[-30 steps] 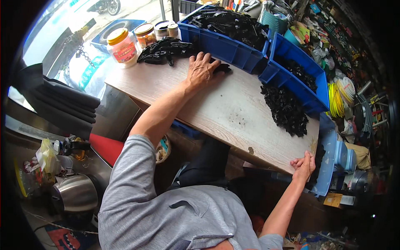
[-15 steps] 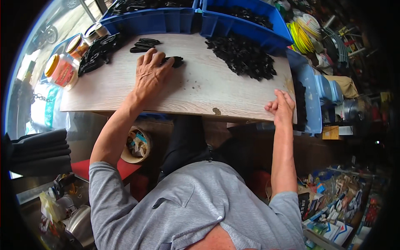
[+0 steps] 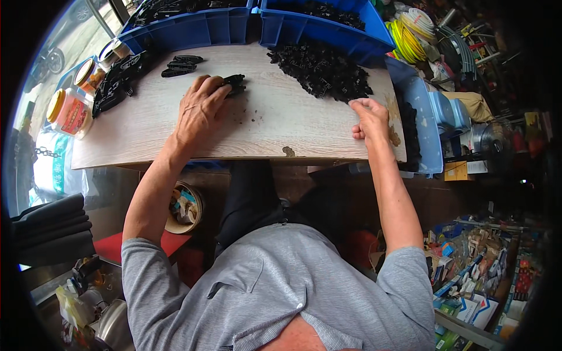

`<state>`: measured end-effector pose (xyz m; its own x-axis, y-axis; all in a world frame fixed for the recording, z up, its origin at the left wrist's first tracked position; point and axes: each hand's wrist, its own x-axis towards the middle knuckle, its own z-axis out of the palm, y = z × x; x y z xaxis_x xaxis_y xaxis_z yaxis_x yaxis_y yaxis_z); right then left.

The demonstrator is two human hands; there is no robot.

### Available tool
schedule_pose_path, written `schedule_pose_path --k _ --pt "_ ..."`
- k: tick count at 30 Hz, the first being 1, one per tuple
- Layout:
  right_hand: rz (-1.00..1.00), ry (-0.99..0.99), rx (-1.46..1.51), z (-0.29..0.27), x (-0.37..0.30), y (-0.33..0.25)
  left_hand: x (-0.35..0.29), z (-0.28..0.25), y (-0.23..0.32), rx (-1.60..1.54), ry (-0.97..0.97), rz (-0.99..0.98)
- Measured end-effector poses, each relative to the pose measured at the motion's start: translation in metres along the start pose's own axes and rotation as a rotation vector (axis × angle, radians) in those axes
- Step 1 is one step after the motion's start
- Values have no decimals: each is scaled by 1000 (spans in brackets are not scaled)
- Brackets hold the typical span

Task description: Assembling small black plastic components by hand at a workbench.

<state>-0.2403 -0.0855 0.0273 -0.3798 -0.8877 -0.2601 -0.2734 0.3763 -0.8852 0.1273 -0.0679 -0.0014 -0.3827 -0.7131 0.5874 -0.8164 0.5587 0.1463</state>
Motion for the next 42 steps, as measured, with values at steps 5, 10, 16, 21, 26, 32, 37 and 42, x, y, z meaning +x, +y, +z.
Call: schedule_pose_path --k 5,10,16,21,26,32,37,42 --pt "1 16 -148 8 -2 -10 1 -2 1 35 -20 55" --pt "-15 38 -259 10 1 -12 1 2 0 25 -29 17" --pt "-12 10 -190 7 8 -1 -2 4 -3 18 10 -25" --pt "-52 33 -120 13 -2 -2 -2 3 0 8 16 -45" --pt "-142 0 -159 29 -10 -14 -2 1 1 -10 17 -62" --pt "-180 17 -333 35 -5 -17 1 -2 4 -15 19 -93" --pt "-222 3 -347 37 -2 -15 0 -3 3 -20 30 -115" --pt "-243 29 -346 41 -3 -16 0 -1 2 -35 39 -113"
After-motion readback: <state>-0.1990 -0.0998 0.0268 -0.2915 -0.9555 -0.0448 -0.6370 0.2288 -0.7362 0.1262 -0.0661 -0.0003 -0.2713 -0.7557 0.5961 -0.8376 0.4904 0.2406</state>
